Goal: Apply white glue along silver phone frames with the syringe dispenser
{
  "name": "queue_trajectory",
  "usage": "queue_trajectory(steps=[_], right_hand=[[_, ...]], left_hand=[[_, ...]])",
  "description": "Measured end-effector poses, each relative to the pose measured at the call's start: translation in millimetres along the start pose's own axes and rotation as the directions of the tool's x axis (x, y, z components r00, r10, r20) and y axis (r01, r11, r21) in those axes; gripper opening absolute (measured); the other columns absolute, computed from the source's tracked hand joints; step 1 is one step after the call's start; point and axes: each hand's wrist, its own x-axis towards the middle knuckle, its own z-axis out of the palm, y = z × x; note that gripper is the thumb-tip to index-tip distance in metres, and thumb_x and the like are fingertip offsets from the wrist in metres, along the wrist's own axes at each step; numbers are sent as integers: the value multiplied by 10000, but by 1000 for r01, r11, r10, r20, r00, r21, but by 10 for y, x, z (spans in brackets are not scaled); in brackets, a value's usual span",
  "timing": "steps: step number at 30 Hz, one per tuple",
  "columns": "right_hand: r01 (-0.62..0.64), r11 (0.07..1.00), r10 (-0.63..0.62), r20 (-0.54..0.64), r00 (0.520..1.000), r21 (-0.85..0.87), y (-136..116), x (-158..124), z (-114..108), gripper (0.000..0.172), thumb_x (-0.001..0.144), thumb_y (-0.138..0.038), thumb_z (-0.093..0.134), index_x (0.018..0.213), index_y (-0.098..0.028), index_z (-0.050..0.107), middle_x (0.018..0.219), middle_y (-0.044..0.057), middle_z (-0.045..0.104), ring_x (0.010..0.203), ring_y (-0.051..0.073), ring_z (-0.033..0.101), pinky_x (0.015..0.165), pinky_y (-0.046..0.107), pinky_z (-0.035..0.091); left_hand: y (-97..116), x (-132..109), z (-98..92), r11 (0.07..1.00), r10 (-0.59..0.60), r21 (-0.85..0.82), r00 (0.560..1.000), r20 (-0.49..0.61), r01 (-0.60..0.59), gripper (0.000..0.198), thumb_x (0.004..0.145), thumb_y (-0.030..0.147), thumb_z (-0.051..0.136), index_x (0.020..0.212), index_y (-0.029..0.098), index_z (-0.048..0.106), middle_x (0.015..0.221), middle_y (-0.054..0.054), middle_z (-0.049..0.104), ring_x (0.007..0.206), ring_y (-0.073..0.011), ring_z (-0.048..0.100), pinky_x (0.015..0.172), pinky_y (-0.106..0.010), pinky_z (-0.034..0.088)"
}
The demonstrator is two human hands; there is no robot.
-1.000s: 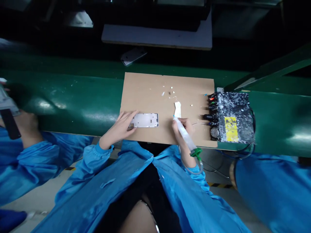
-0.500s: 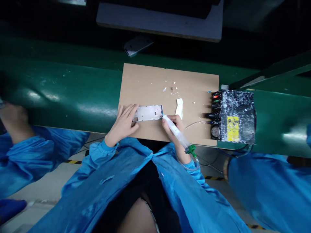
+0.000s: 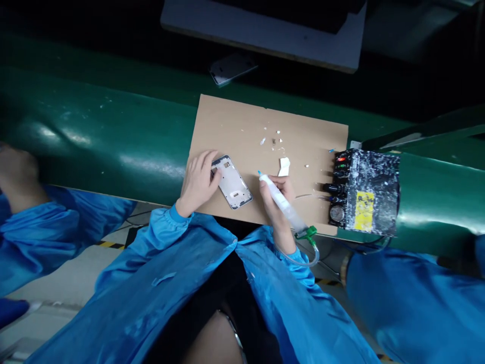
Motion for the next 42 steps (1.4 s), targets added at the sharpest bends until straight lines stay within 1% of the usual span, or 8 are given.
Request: queue_trajectory(steps=[2, 4, 9, 12, 18, 23, 31, 42], right_hand=[[-25, 1000, 25, 47, 999, -2, -21, 46, 52, 466, 982, -695, 855, 1047, -254, 720, 921, 63, 792, 776, 199, 717, 687, 352, 591], [-55, 998, 53, 119, 992, 18, -29, 92, 117, 457, 971, -692, 859, 1045, -265, 715, 962, 71, 814, 827, 212, 750, 713, 357, 617], [-112, 988, 72, 326, 943, 106, 1, 152, 273, 446, 964, -686, 863, 1014, -280, 685, 965, 52, 824, 822, 212, 770, 710, 363, 642], [-128, 987, 81, 379, 922, 101, 26, 150, 318, 451, 969, -688, 856, 999, -276, 676, 983, 52, 831, 858, 219, 790, 754, 374, 665], [-115, 993, 102, 419, 902, 5, 76, 121, 294, 454, 976, -706, 840, 978, -278, 686, 921, 43, 814, 797, 216, 752, 674, 349, 599], [-94, 995, 102, 442, 891, -40, 68, 126, 270, 394, 993, -656, 846, 987, -281, 726, 914, 36, 825, 772, 212, 737, 648, 349, 565], [-52, 996, 77, 433, 898, -69, 14, 143, 273, 373, 993, -635, 846, 956, -280, 738, 913, 43, 825, 775, 216, 744, 633, 366, 580], [-29, 996, 65, 438, 897, -89, 102, 137, 260, 357, 1015, -614, 869, 1019, -273, 763, 952, 40, 838, 793, 204, 757, 655, 363, 579]], left_hand=[[71, -44, 87, 994, -98, 55, 995, -24, 100, 752, 1146, 538, 710, 1739, 114, 529, 1698, -243, 637, 1528, -430, 625, 1315, -587, 511], [125, -106, 164, 992, -113, 61, 994, -7, 113, 865, 1096, 629, 790, 1748, 131, 517, 1660, -234, 665, 1483, -434, 641, 1295, -589, 517], [196, -262, 274, 999, -7, -45, 1000, 12, 8, 882, 1053, 600, 873, 1745, 201, 499, 1582, -145, 758, 1485, -388, 658, 1447, -617, 373], [216, -296, 291, 996, 5, -89, 1000, 26, -3, 958, 1020, 593, 916, 1775, 227, 455, 1546, -120, 789, 1463, -369, 689, 1470, -617, 350], [217, -275, 291, 994, 3, -109, 1000, 25, 0, 992, 990, 531, 961, 1781, 222, 449, 1523, -113, 800, 1424, -359, 711, 1457, -602, 374], [222, -276, 285, 993, 17, -121, 1000, 10, -16, 970, 1012, 521, 942, 1784, 201, 449, 1514, -109, 802, 1417, -344, 707, 1461, -574, 373], [240, -273, 279, 993, -12, -118, 998, 55, 18, 954, 1022, 535, 915, 1800, 209, 468, 1537, -121, 789, 1451, -355, 692, 1474, -609, 356], [233, -275, 295, 994, 9, -110, 1000, 28, -6, 928, 1035, 540, 905, 1785, 190, 485, 1497, -124, 800, 1425, -346, 697, 1463, -587, 370]])
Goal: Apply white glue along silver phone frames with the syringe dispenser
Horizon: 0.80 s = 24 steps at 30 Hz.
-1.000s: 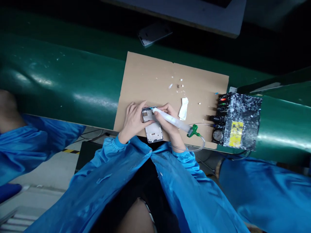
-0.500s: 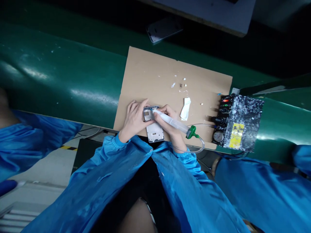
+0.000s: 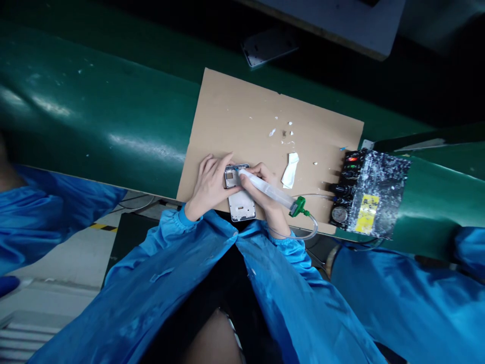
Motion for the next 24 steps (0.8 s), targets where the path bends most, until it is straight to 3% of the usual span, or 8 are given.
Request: queue_trajectory(steps=[12, 24], right_hand=[[27, 997, -26, -13, 1000, 75, 54, -16, 10, 304, 1023, -557, 899, 1023, -282, 770, 957, 23, 832, 811, 197, 768, 665, 360, 608], [56, 992, -54, -25, 998, 110, 83, 0, 21, 311, 1025, -539, 895, 1037, -266, 746, 968, 20, 838, 804, 182, 774, 680, 338, 601]], left_hand=[[1, -1, 4, 999, 41, 19, 998, -46, -41, 971, 1000, 537, 958, 1758, 145, 496, 1464, -111, 811, 1380, -333, 706, 1449, -549, 378], [5, 4, -4, 1000, 4, 6, 1000, -2, -4, 926, 1042, 554, 898, 1788, 187, 490, 1506, -126, 797, 1435, -343, 693, 1458, -595, 373]])
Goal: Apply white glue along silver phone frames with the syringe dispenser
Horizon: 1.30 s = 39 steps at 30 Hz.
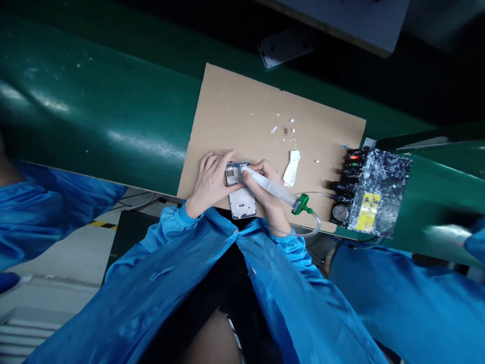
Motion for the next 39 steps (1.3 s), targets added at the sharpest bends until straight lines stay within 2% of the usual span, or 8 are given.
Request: queue_trajectory(steps=[14, 18, 22, 31, 39], right_hand=[[-17, 1000, 17, -32, 999, 1, 12, 18, 23, 381, 1015, -602, 881, 968, -270, 699, 941, 19, 826, 818, 191, 767, 703, 371, 605], [-13, 1000, 13, -44, 999, 5, 12, 16, 33, 352, 1016, -569, 884, 972, -269, 705, 946, 13, 826, 829, 186, 771, 719, 363, 602], [-6, 1000, 7, -51, 999, 19, 13, 19, 44, 337, 1013, -546, 881, 968, -268, 697, 946, 9, 827, 827, 180, 770, 721, 357, 605], [-22, 1000, 21, -70, 997, -17, -35, 32, 31, 362, 991, -580, 876, 927, -281, 681, 904, 12, 818, 801, 198, 756, 689, 382, 608], [-21, 1000, 20, -62, 998, -14, -27, 22, 33, 386, 997, -596, 875, 929, -271, 677, 903, 17, 802, 797, 189, 743, 686, 363, 606]], left_hand=[[20, 5, -30, 1000, 13, 3, 1000, -4, -13, 956, 1007, 533, 945, 1767, 152, 508, 1488, -122, 802, 1419, -346, 693, 1460, -572, 373], [16, 3, -29, 1000, -10, 19, 1000, 25, 10, 956, 1023, 577, 918, 1790, 200, 491, 1536, -116, 788, 1455, -351, 685, 1467, -594, 366], [1, -5, -11, 1000, 5, 14, 1000, 8, -5, 972, 1019, 583, 922, 1789, 187, 481, 1515, -111, 796, 1445, -350, 683, 1471, -580, 359], [-29, -5, 15, 1000, -2, 9, 1000, 18, 2, 986, 1018, 591, 915, 1816, 233, 459, 1549, -123, 781, 1465, -368, 683, 1461, -623, 367], [-9, 5, -7, 1000, -8, 11, 1000, 26, 7, 989, 1007, 583, 933, 1801, 213, 474, 1541, -122, 785, 1462, -359, 680, 1464, -600, 364]])
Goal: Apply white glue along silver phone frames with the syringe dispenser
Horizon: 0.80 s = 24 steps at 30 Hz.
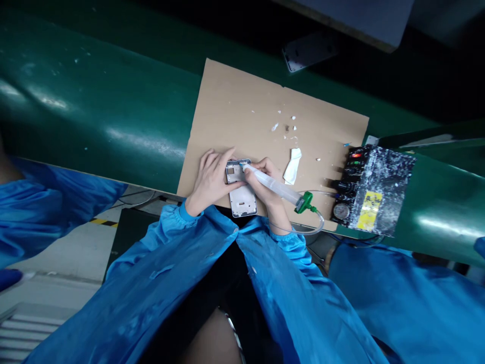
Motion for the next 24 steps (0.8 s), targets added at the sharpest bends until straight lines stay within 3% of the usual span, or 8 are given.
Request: queue_trajectory(steps=[24], right_hand=[[25, 999, -25, -9, 1000, -42, 60, -7, -19, 391, 1000, -608, 876, 910, -288, 670, 858, 6, 767, 742, 198, 717, 643, 374, 599]], left_hand=[[-6, -6, 8, 1000, 22, -15, 1000, -19, -22, 1003, 1008, 556, 937, 1811, 207, 446, 1538, -110, 789, 1462, -351, 678, 1472, -582, 347]])
